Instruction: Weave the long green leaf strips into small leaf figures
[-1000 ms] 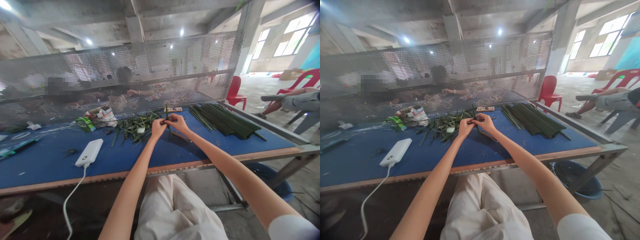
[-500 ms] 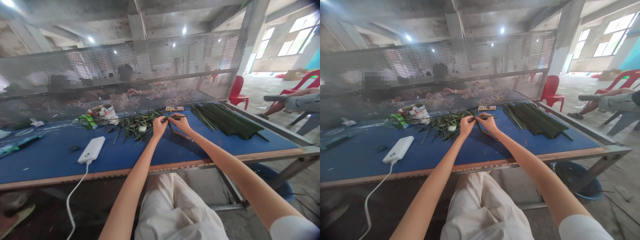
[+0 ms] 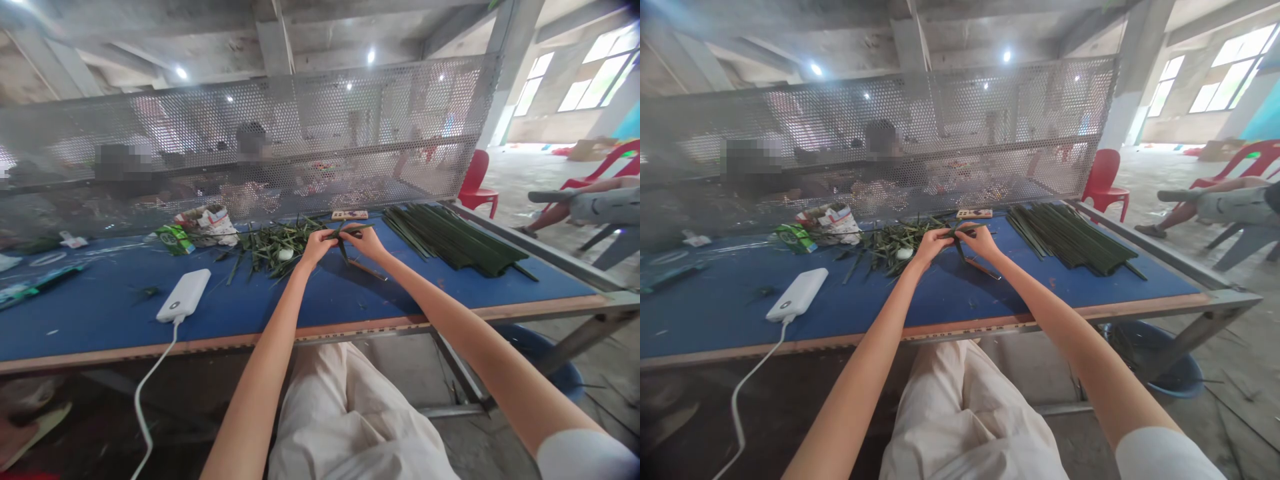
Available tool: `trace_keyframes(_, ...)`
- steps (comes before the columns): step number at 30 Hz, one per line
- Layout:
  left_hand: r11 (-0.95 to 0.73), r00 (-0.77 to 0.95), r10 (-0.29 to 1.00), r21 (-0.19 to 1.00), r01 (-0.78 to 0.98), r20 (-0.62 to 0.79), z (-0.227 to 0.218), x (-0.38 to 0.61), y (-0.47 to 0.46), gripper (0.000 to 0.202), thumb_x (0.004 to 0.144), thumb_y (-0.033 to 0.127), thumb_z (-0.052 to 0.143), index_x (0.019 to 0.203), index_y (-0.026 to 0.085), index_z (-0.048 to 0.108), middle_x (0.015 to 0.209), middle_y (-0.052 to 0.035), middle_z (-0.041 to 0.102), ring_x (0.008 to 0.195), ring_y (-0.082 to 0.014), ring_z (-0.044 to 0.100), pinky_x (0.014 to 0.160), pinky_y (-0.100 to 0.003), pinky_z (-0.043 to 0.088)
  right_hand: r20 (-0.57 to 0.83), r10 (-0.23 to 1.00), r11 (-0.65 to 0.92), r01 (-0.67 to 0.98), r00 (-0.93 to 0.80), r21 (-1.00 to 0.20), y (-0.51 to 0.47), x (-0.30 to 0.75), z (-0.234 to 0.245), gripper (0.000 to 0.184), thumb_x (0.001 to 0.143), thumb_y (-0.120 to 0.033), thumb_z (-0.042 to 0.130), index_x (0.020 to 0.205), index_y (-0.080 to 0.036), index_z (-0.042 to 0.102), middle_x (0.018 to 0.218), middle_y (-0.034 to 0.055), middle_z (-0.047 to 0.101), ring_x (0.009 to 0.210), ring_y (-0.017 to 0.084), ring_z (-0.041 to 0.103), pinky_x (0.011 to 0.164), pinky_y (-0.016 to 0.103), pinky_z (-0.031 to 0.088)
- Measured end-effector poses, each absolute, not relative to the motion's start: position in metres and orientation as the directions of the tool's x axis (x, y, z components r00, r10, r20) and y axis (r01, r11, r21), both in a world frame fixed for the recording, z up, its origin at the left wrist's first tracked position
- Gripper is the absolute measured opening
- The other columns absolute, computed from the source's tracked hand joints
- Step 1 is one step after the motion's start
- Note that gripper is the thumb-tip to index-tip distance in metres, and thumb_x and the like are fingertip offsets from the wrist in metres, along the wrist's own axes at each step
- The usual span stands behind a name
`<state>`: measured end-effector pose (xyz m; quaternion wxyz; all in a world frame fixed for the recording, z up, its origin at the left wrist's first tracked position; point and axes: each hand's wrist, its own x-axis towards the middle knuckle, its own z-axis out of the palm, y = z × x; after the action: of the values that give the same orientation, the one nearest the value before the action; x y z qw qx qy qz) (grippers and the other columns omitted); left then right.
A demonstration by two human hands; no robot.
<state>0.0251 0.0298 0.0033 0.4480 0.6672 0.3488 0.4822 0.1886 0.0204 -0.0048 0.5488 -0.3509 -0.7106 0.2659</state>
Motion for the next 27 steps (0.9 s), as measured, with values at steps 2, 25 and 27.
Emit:
trace_keyframes(2,-0.32,0.302,0.903,0.947,0.004,0.304,0.0063,0.0258,0.0273,0.025,0.067,0.01,0.061,0.087,0.014,0.077,0.087,-0.0051,0.075,0.085,-0.0204,0.068,0.089,-0.037,0.051,0.608,0.777,0.63,0.19,-0.166,-0.753,0.0207,0.189,-0.0054,0.023,0.078,-0.042,0.061,0.08,-0.02,0.067,0.084,0.0064,0.068,0.082,0.019,0.063,0.075,0.032,0.05)
trace_keyframes(25,-0.174,0.329,0.916,0.967,-0.187,0.229,0.0009,0.0263,0.0301,0.029,0.068,0.034,0.08,0.088,0.013,0.077,0.088,-0.009,0.076,0.085,-0.0207,0.071,0.086,-0.033,0.053,0.562,0.821,0.571,0.173,-0.102,-0.803,0.0173,0.1896,-0.0006,0.036,0.072,-0.052,0.069,0.085,-0.019,0.071,0.086,0.0082,0.072,0.081,0.023,0.064,0.066,0.033,0.051)
trace_keyframes(27,-0.172,0.326,0.919,0.969,-0.175,0.222,0.0008,0.0265,0.0303,0.029,0.071,0.036,0.079,0.088,0.013,0.077,0.088,-0.0099,0.076,0.087,-0.022,0.071,0.087,-0.035,0.053,0.561,0.82,0.572,0.156,-0.115,-0.805,0.0179,0.1903,-0.0009,0.037,0.071,-0.052,0.069,0.085,-0.019,0.072,0.089,0.0083,0.072,0.081,0.022,0.064,0.065,0.032,0.051)
